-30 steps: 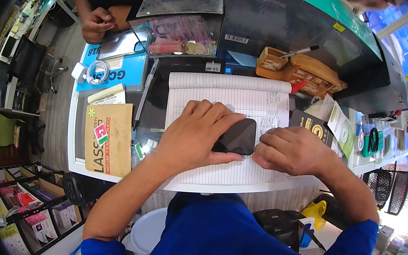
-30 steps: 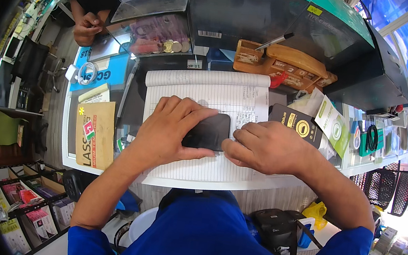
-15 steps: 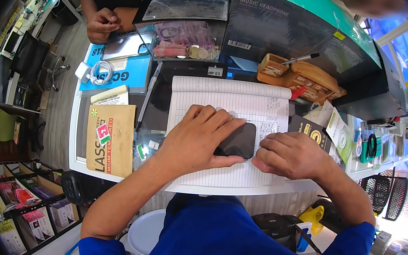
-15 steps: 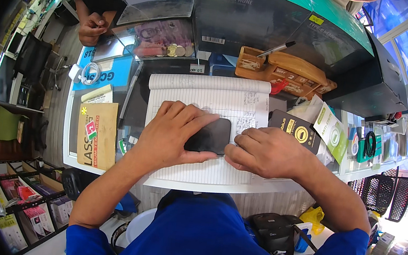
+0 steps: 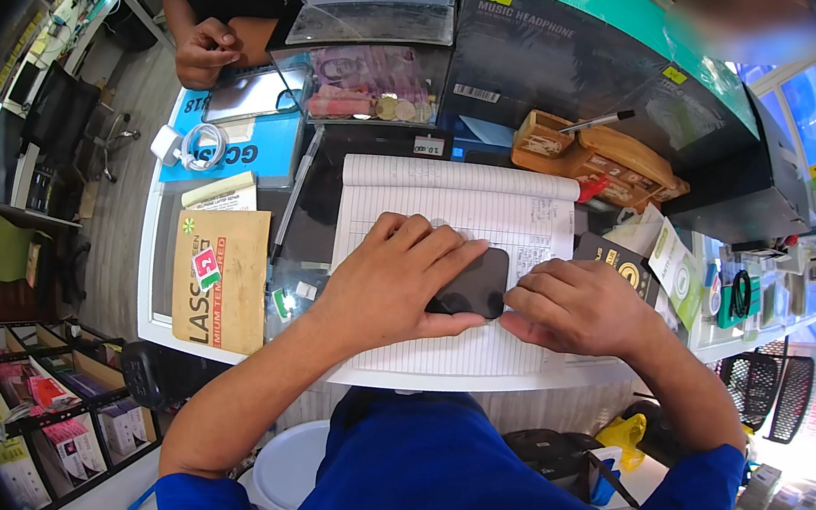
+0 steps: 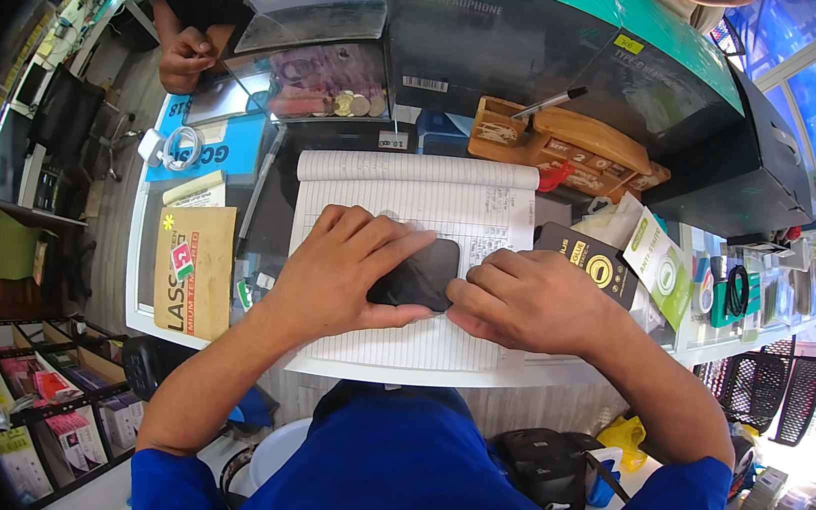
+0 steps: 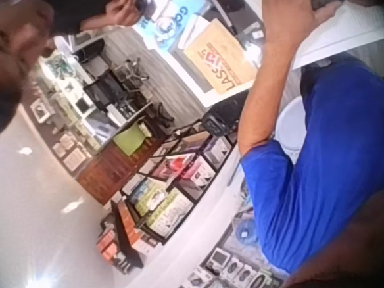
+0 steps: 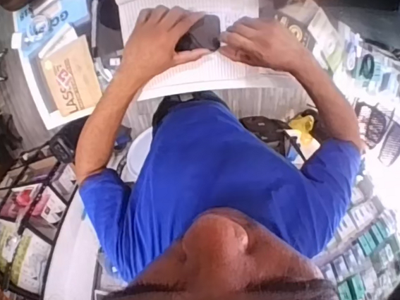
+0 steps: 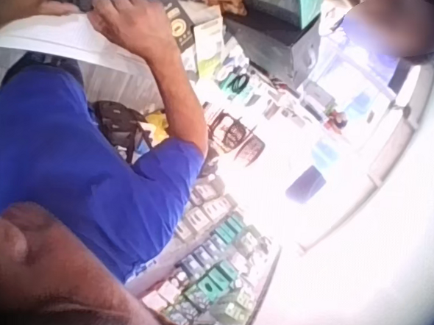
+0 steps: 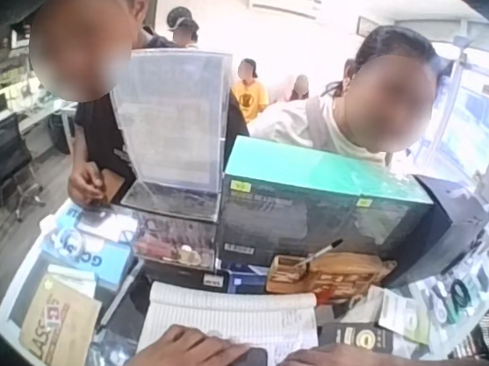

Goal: The person walks from a retail store to an electronics repair shop carrying a packaged item. Inside, they place the item on the counter, unbox a black rectangular device, and apply a protective film to its surface by hand, smoothing it with fingers.

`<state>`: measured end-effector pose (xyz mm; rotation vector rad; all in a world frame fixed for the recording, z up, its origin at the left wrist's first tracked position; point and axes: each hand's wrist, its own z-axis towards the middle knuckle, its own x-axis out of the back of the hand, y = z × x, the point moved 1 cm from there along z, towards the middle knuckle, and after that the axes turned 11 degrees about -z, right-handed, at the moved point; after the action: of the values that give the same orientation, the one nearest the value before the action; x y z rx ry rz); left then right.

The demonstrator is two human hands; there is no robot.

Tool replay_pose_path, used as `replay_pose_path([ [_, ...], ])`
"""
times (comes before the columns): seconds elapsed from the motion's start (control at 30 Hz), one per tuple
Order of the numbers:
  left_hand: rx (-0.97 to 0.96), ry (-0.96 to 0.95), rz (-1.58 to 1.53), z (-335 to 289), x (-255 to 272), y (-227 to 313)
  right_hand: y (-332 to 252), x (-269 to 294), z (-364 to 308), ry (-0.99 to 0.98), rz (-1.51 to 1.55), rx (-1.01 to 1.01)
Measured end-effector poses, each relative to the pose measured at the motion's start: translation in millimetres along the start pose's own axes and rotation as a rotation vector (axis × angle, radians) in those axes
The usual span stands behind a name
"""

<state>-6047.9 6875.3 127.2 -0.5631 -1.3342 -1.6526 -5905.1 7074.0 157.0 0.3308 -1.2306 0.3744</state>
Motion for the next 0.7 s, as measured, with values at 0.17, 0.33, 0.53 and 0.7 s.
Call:
replay_pose_path([
  [0.17,-0.015,0.020,-0.004,-0.4,-0.5,-1.3,1.2,2.2,0.2,-0.048,-0.041,0.066],
  [0.33,-0.013,0.032,-0.019,0.2,1.3,0.1,1.7,-3.6,-3.4,0.009,-0.074,0.151],
  [0.53,0.005,0.016,-0.022,0.5,2.4,0.7,0.6,-5.4,-7.4,0.036,-0.097,0.172],
  [0.7,0.010,0.011,-0.025,0.2,1.7,0.1,-5.2,-9.4,-7.9,0.025,0.026,0.019],
])
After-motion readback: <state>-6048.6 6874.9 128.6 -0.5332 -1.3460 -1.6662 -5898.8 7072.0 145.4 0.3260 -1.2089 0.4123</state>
